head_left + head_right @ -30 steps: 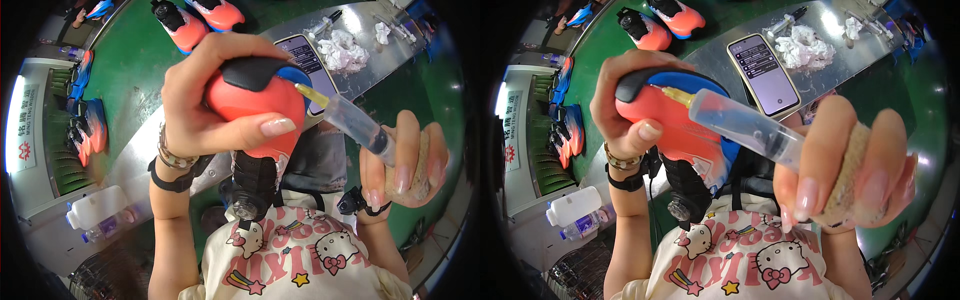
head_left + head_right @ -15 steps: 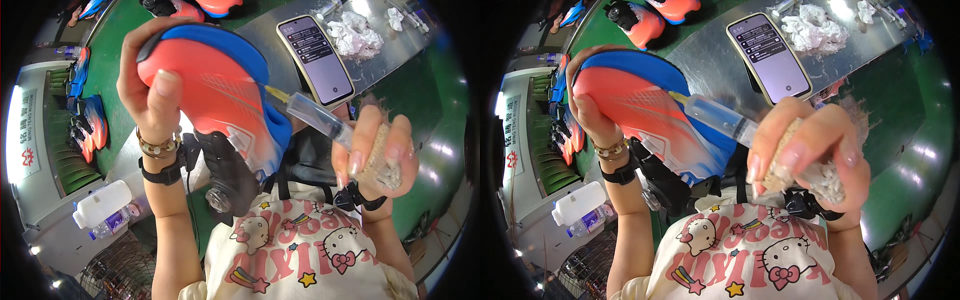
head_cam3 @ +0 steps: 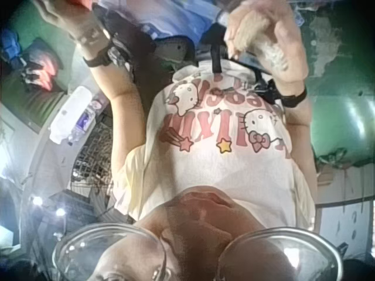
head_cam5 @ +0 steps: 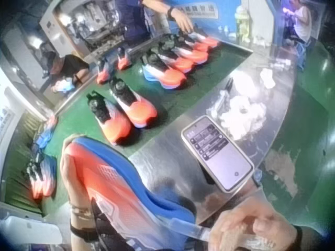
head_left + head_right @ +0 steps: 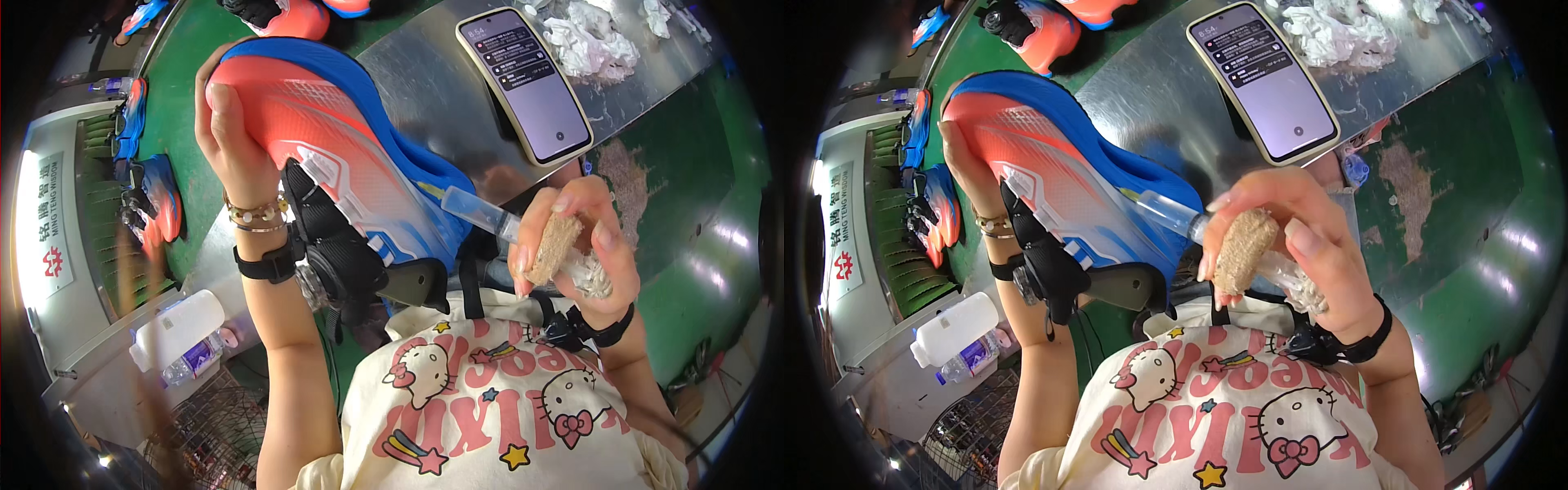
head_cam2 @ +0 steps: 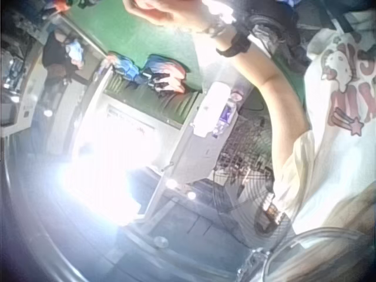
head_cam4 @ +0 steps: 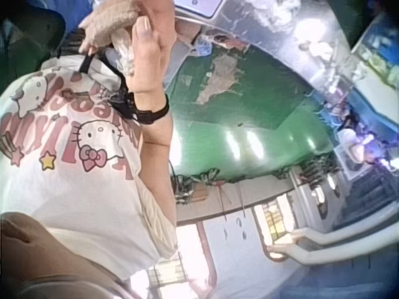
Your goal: Applying industrial glue to the outer edge of shoe soles using a manual syringe.
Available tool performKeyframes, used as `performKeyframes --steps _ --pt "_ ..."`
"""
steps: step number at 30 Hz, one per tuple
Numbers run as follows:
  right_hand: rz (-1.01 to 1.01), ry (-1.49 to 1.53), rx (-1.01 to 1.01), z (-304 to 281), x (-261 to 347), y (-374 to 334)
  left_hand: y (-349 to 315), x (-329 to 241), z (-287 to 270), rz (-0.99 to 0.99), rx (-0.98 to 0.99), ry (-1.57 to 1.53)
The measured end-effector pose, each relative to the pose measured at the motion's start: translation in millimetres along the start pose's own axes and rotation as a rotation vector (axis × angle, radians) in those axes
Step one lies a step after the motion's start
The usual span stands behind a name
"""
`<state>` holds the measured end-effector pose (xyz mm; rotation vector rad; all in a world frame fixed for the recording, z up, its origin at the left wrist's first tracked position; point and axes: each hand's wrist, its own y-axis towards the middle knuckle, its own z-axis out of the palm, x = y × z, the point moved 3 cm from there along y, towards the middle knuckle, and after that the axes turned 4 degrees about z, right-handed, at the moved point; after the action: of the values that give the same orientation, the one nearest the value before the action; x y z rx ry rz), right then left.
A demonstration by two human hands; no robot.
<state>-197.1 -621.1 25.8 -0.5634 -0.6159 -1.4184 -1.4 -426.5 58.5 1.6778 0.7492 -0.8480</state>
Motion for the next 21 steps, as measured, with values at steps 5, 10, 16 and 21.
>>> performKeyframes --steps 5,10,16,21 --pt "0.076 -0.046 -0.036 -10.3 -2.3 -17.1 -2.8 17.6 -12.3 -0.066 -0.013 0.038" --pt "0.041 -0.087 -0.057 -17.2 -1.4 -20.4 -4.1 39.0 -24.2 -0.158 -0.031 -0.014" --pt "0.037 -0.132 -0.084 -24.8 1.0 -20.6 -14.8 53.1 -33.4 -0.184 -0.115 0.178" --pt "0.014 -0.163 -0.124 -15.0 -3.0 -9.2 -44.5 86.7 -79.6 -0.480 -0.172 0.109"
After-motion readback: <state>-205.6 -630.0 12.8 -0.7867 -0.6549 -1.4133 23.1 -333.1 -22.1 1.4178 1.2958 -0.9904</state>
